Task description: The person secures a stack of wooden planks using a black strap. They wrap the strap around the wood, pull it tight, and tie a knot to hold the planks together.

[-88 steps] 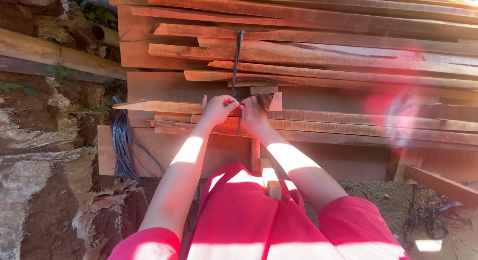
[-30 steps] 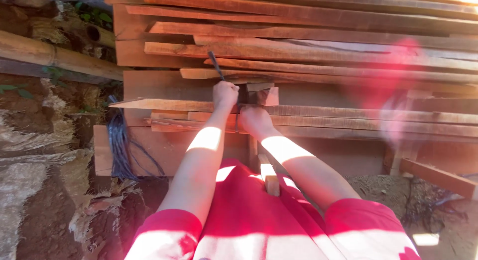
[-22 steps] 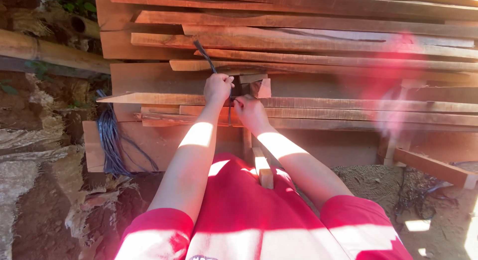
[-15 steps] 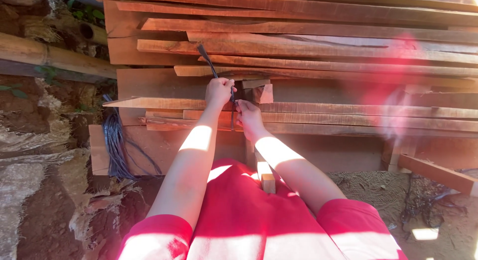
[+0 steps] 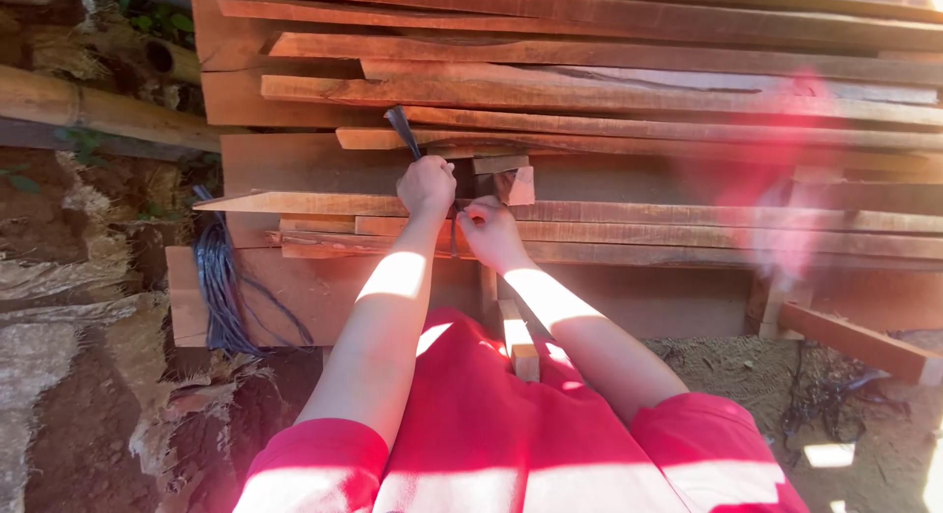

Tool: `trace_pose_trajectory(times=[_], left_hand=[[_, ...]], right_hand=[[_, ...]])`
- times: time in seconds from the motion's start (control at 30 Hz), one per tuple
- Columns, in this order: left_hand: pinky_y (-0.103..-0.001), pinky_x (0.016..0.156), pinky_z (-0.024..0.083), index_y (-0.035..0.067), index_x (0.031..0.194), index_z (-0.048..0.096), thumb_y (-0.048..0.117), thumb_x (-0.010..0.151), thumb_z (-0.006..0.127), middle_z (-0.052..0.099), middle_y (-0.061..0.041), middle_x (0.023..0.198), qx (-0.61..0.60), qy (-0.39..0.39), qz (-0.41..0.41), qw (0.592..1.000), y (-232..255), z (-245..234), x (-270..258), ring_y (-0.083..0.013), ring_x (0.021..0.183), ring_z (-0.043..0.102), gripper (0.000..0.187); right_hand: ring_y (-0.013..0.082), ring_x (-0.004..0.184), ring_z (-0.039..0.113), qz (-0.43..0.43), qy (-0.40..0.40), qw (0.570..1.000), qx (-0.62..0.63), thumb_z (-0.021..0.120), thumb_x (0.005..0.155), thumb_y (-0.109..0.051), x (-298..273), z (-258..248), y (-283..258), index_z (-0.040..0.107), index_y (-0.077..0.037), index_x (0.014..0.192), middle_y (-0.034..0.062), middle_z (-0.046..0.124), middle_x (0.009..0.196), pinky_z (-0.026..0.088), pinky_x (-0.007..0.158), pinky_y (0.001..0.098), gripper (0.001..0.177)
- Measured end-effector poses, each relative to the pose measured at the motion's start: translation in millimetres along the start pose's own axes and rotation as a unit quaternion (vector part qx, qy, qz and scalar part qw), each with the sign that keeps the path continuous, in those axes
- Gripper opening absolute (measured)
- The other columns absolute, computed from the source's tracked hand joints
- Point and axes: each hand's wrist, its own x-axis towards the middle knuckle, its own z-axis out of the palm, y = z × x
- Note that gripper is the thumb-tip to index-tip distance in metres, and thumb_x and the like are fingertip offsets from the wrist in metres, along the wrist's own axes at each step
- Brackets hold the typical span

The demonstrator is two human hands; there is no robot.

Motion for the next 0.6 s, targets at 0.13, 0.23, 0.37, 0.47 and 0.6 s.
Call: trace_pose_trajectory(times=[0.13,0.23,0.37,0.47,0.6], left_hand=[[-0.041,0.093,0.056,0.029,0.09,0.08,0.042,0.096,0.063,0.078,-0.004,0.094,-0.019,0.021,0.01,1.0,-10,6,2,-0.0288,0.104,0.073,0.022],[-0.039,0.096,0.052,0.03,0.091,0.079,0.044,0.097,0.06,0.078,-0.003,0.093,0.002,0.028,0.023,0.999,-12,11,3,-0.0285,0.104,0.072,0.025],[-0.04,0.096,0.048,0.03,0.089,0.078,0.043,0.095,0.061,0.078,-0.001,0.093,0.023,0.045,0.037,0.998,-12,6,-1,-0.0263,0.106,0.071,0.023],[-0.04,0.092,0.05,0.031,0.086,0.077,0.045,0.094,0.064,0.077,-0.001,0.09,0.006,0.072,0.06,0.996,-11,15,9,-0.0266,0.102,0.071,0.021],[-0.04,0.092,0.043,0.035,0.081,0.068,0.051,0.097,0.06,0.071,0.014,0.074,-0.019,0.111,0.136,0.984,-29,11,1,-0.0163,0.093,0.07,0.024]], right_hand=[[0.0116,0.067,0.063,0.15,0.001,0.961,0.231,0.066,0.096,-0.014,-1,6,-7,0.078,-0.001,0.092,0.0079,0.068,0.106,0.055,0.051,0.0228,0.018],[0.0106,0.069,0.066,0.216,-0.023,0.926,0.308,0.06,0.1,-0.017,-3,7,-2,0.077,-0.002,0.103,0.0064,0.072,0.107,0.062,0.061,0.0253,0.023],[0.0265,0.069,0.069,0.039,-0.05,0.998,0.009,0.065,0.09,-0.021,-16,1,3,0.073,-0.014,0.08,0.008,0.063,0.066,0.055,0.066,0.0406,0.014],[0.027,0.054,0.063,0.001,-0.063,0.997,-0.048,0.066,0.089,-0.026,-15,-8,7,0.063,-0.016,0.072,0.0062,0.055,0.051,0.051,0.055,0.0393,0.02],[0.0337,0.095,0.071,-0.101,-0.026,0.986,-0.128,0.066,0.087,-0.023,-21,-26,-37,0.068,-0.015,0.116,0.0077,0.067,0.107,0.06,0.077,0.0441,0.031]])
